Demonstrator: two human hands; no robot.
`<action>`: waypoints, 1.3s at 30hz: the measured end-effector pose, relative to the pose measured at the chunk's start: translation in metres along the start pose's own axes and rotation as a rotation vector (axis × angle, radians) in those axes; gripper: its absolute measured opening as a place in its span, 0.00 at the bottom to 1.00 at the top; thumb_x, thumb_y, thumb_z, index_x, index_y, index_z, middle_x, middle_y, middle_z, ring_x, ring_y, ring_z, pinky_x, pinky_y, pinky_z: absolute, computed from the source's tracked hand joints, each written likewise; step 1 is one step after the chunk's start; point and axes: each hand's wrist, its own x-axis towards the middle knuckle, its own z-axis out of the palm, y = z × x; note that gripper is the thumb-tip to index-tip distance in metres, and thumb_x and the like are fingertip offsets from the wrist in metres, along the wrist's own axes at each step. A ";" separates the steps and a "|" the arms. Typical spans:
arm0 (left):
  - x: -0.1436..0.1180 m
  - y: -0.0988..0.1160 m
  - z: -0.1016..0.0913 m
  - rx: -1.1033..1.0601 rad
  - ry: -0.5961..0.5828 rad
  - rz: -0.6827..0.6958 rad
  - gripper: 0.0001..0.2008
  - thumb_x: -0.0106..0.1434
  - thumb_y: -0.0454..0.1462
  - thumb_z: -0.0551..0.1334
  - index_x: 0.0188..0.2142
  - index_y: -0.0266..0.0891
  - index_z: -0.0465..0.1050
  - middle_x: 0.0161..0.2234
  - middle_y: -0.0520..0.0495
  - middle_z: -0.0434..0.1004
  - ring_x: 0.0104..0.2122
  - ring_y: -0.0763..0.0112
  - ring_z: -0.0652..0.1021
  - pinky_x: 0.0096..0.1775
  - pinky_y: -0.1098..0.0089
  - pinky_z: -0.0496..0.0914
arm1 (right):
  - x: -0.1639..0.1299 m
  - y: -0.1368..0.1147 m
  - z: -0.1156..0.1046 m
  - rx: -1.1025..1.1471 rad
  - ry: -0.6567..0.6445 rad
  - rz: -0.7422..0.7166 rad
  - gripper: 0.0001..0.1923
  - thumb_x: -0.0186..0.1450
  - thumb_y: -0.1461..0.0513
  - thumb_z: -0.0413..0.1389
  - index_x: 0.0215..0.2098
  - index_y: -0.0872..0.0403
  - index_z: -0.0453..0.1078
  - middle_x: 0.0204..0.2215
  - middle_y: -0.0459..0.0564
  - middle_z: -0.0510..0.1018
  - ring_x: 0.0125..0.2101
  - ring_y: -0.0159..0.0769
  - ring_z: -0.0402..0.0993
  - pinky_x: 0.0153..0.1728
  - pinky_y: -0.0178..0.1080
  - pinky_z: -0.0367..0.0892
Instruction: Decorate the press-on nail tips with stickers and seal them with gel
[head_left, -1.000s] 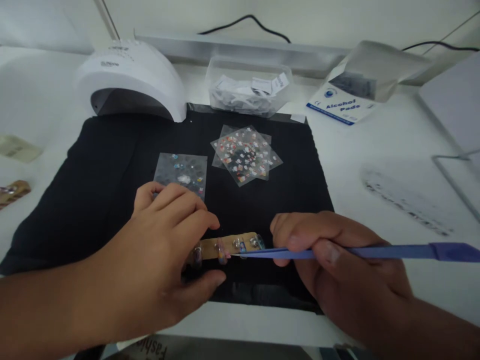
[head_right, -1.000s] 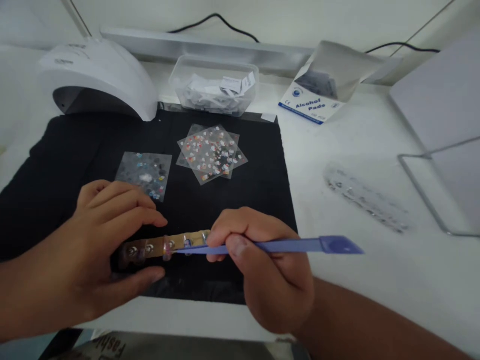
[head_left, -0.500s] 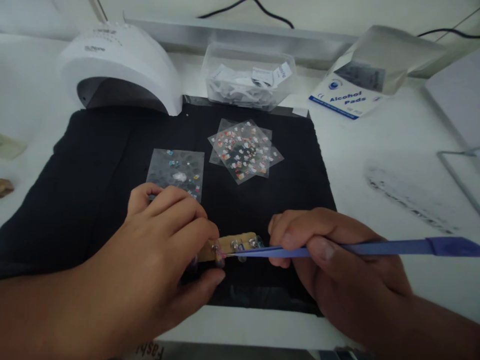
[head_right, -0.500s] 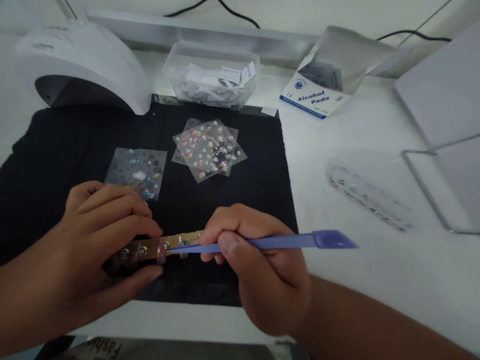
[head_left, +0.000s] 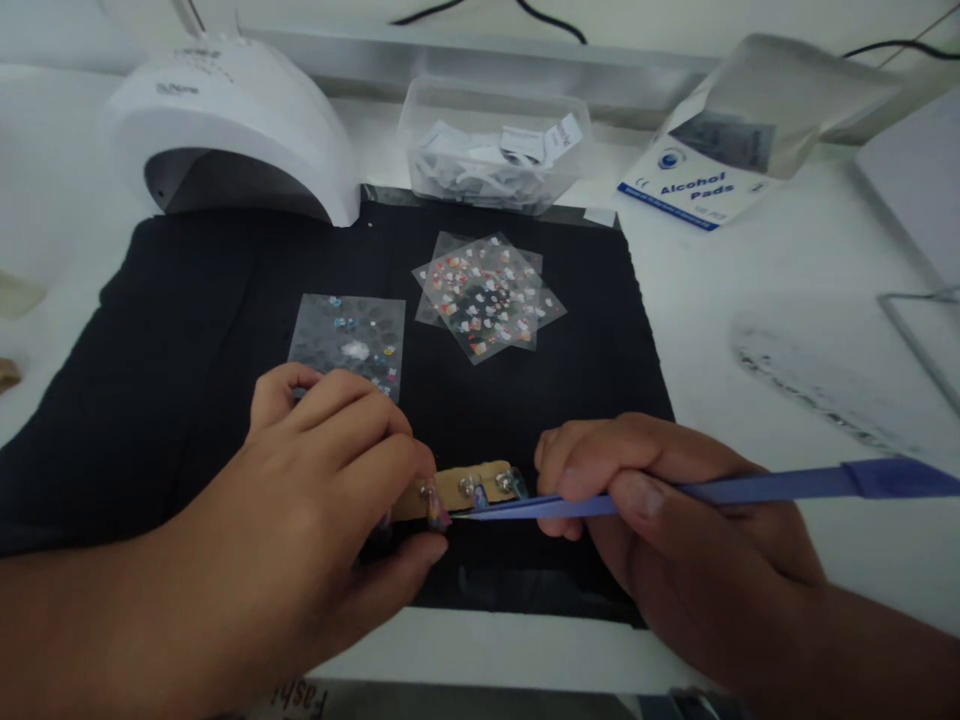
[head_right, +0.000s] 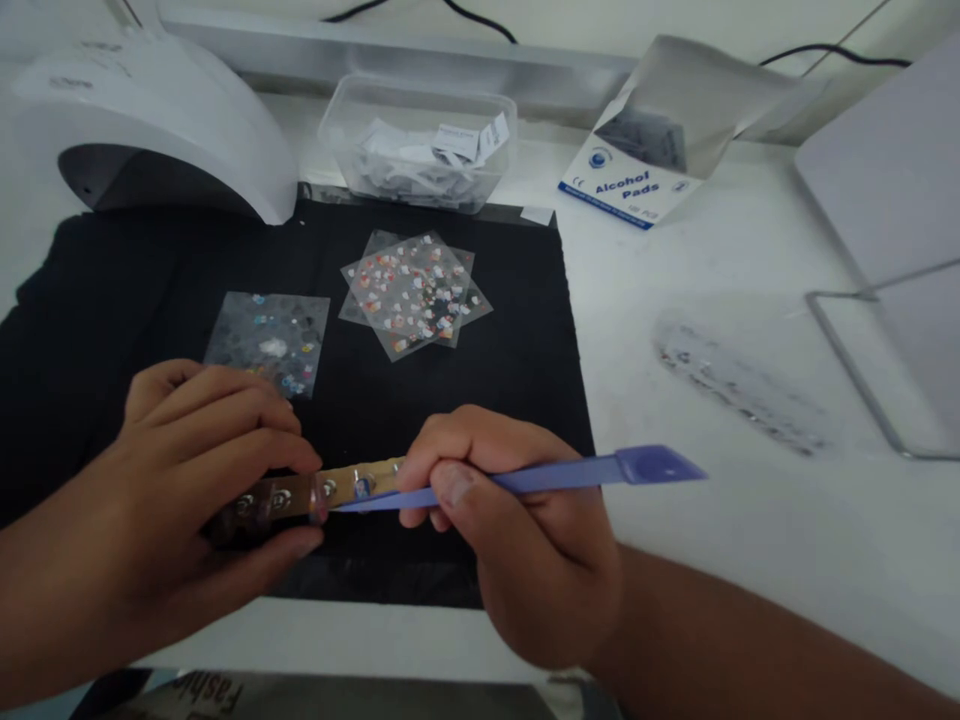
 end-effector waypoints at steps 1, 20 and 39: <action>0.000 0.000 0.000 -0.002 0.001 0.000 0.03 0.63 0.35 0.63 0.37 0.41 0.71 0.34 0.49 0.73 0.39 0.59 0.70 0.44 0.54 0.54 | 0.000 0.000 0.000 -0.002 0.000 0.006 0.11 0.68 0.60 0.57 0.30 0.51 0.79 0.20 0.48 0.75 0.22 0.35 0.68 0.21 0.38 0.63; 0.002 0.000 0.002 0.019 -0.009 0.012 0.03 0.63 0.35 0.63 0.37 0.41 0.70 0.34 0.49 0.73 0.39 0.58 0.70 0.43 0.53 0.53 | 0.001 0.001 0.001 -0.001 0.000 0.017 0.11 0.68 0.62 0.56 0.31 0.50 0.79 0.20 0.48 0.75 0.23 0.35 0.68 0.23 0.37 0.62; 0.000 0.001 0.002 0.010 0.037 -0.010 0.01 0.63 0.35 0.64 0.35 0.42 0.72 0.33 0.52 0.73 0.38 0.61 0.71 0.44 0.54 0.56 | 0.000 -0.003 0.002 0.066 0.053 0.071 0.09 0.65 0.60 0.60 0.29 0.50 0.80 0.18 0.47 0.74 0.22 0.34 0.68 0.22 0.36 0.63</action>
